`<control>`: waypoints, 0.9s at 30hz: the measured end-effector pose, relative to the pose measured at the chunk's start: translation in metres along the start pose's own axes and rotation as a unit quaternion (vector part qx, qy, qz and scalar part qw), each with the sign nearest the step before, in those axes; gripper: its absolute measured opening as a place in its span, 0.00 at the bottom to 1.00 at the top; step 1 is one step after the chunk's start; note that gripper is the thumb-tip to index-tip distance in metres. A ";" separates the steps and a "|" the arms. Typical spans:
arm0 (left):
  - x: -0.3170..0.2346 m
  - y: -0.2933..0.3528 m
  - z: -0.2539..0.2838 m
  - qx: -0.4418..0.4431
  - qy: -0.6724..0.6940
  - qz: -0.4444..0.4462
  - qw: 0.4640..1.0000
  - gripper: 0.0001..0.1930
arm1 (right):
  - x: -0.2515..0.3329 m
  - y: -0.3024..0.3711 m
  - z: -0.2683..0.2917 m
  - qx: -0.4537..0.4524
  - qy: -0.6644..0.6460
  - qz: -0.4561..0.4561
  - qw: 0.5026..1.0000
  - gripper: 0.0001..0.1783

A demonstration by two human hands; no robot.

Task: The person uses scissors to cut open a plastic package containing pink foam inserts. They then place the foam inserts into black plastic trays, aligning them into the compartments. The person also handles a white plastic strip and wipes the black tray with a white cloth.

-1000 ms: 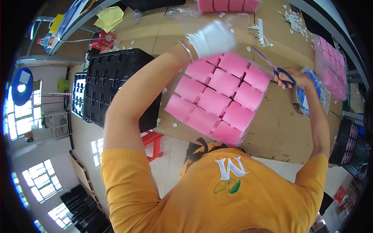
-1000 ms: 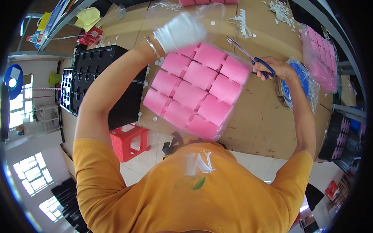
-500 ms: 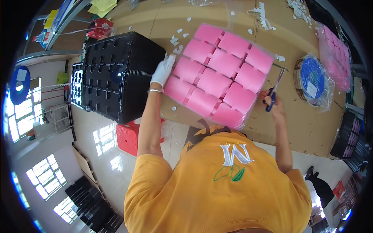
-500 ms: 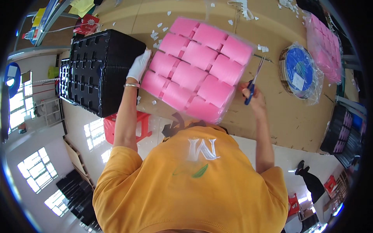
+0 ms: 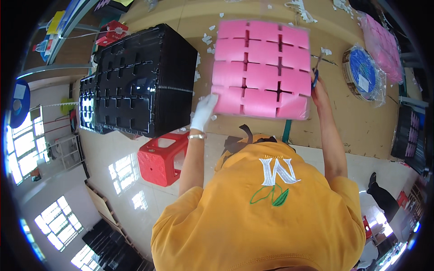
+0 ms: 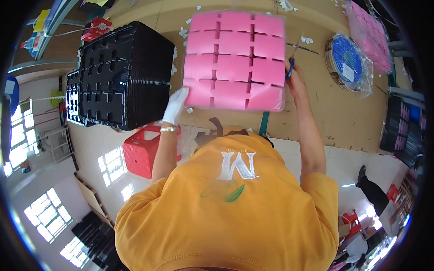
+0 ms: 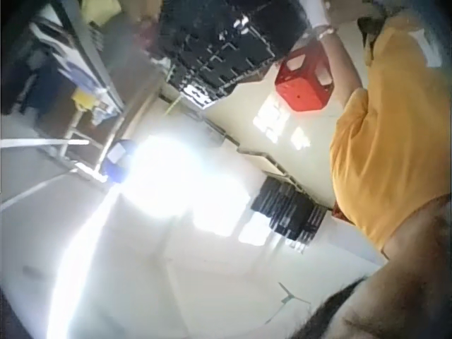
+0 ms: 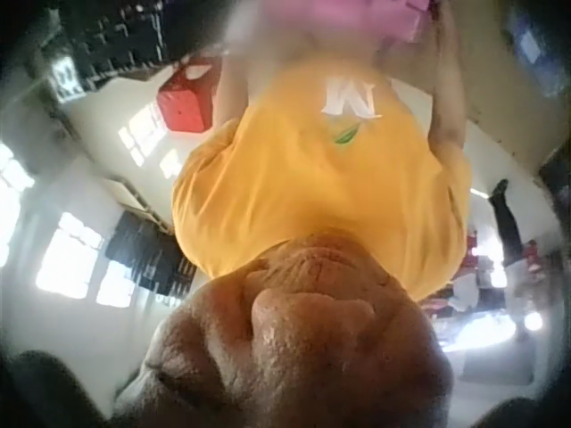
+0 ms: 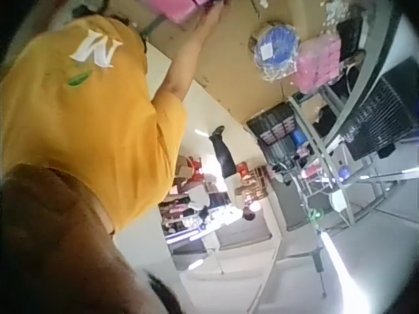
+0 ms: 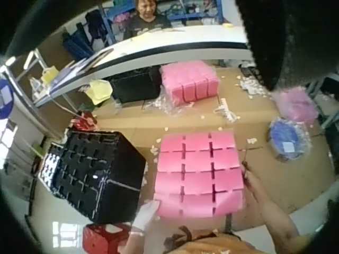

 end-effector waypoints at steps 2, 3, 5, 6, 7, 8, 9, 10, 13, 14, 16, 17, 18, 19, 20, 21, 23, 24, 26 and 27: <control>-0.018 0.024 -0.008 -0.035 -0.012 0.008 0.999 0.27 | 0.009 -0.028 -0.002 0.009 0.039 0.012 0.999 0.31; -0.014 0.030 -0.008 -0.065 0.022 0.021 0.997 0.27 | 0.009 -0.041 0.005 0.001 0.081 0.002 0.997 0.31; -0.005 0.043 -0.001 -0.091 0.107 0.069 0.988 0.32 | 0.018 -0.046 0.014 -0.042 0.187 0.021 0.981 0.32; -0.004 0.043 0.008 -0.120 0.019 0.008 0.993 0.33 | 0.021 -0.041 0.025 -0.079 0.243 0.037 0.966 0.31; 0.004 0.040 0.016 -0.149 -0.066 -0.055 0.985 0.33 | 0.030 -0.033 0.031 -0.113 0.299 0.054 0.946 0.31; -0.010 0.047 0.014 -0.177 -0.148 -0.115 0.966 0.34 | 0.042 -0.019 0.034 -0.147 0.358 0.069 0.920 0.31; -0.031 0.057 0.007 -0.200 -0.319 -0.218 0.900 0.35 | 0.053 -0.002 0.031 -0.164 0.349 0.145 0.911 0.30; -0.055 0.067 -0.001 -0.194 -0.331 -0.261 0.886 0.34 | 0.064 0.027 0.015 -0.180 0.338 0.221 0.897 0.29; -0.107 0.088 -0.019 -0.178 -0.371 -0.355 0.840 0.33 | 0.115 0.114 -0.075 -0.173 0.397 0.347 0.832 0.29; -0.117 0.090 -0.025 -0.160 -0.388 -0.367 0.830 0.33 | 0.127 0.135 -0.097 -0.169 0.430 0.371 0.806 0.29; -0.145 0.096 -0.040 -0.132 -0.408 -0.378 0.820 0.31 | 0.122 0.130 -0.084 -0.144 0.319 0.298 0.888 0.31; -0.140 0.096 -0.040 -0.146 -0.422 -0.406 0.797 0.29 | 0.123 0.120 -0.069 -0.120 0.254 0.273 0.920 0.32; -0.137 0.092 -0.042 -0.140 -0.387 -0.437 0.800 0.28 | 0.121 0.117 -0.044 -0.118 0.260 0.331 0.899 0.34; -0.126 0.081 -0.045 -0.125 -0.373 -0.440 0.807 0.27 | 0.127 0.118 -0.022 -0.123 0.265 0.399 0.869 0.35; -0.120 0.072 -0.047 -0.114 -0.375 -0.439 0.808 0.26 | 0.154 0.134 -0.029 -0.141 0.367 0.448 0.803 0.36; -0.117 0.068 -0.049 -0.109 -0.390 -0.425 0.810 0.25 | 0.179 0.154 -0.036 -0.165 0.467 0.468 0.732 0.37; -0.122 0.073 -0.038 -0.119 -0.391 -0.412 0.815 0.25 | 0.225 0.175 -0.069 -0.162 0.504 0.522 0.669 0.38; -0.124 0.076 -0.032 -0.133 -0.394 -0.421 0.806 0.24 | 0.239 0.182 -0.082 -0.154 0.518 0.542 0.644 0.39; -0.124 0.071 -0.027 -0.127 -0.381 -0.421 0.813 0.19 | 0.280 0.186 -0.095 -0.165 0.539 0.608 0.559 0.36; -0.124 0.068 -0.027 -0.128 -0.378 -0.422 0.814 0.19 | 0.301 0.184 -0.100 -0.171 0.551 0.635 0.514 0.35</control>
Point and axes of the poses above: each hand's wrist, its own y-axis away from the middle knuckle, its own z-axis out of the back of the hand, x = y × z, the point moved 6 cm from there along -y, towards the middle knuckle, and after that the axes turned 3 degrees about z, right-handed, at the moved point
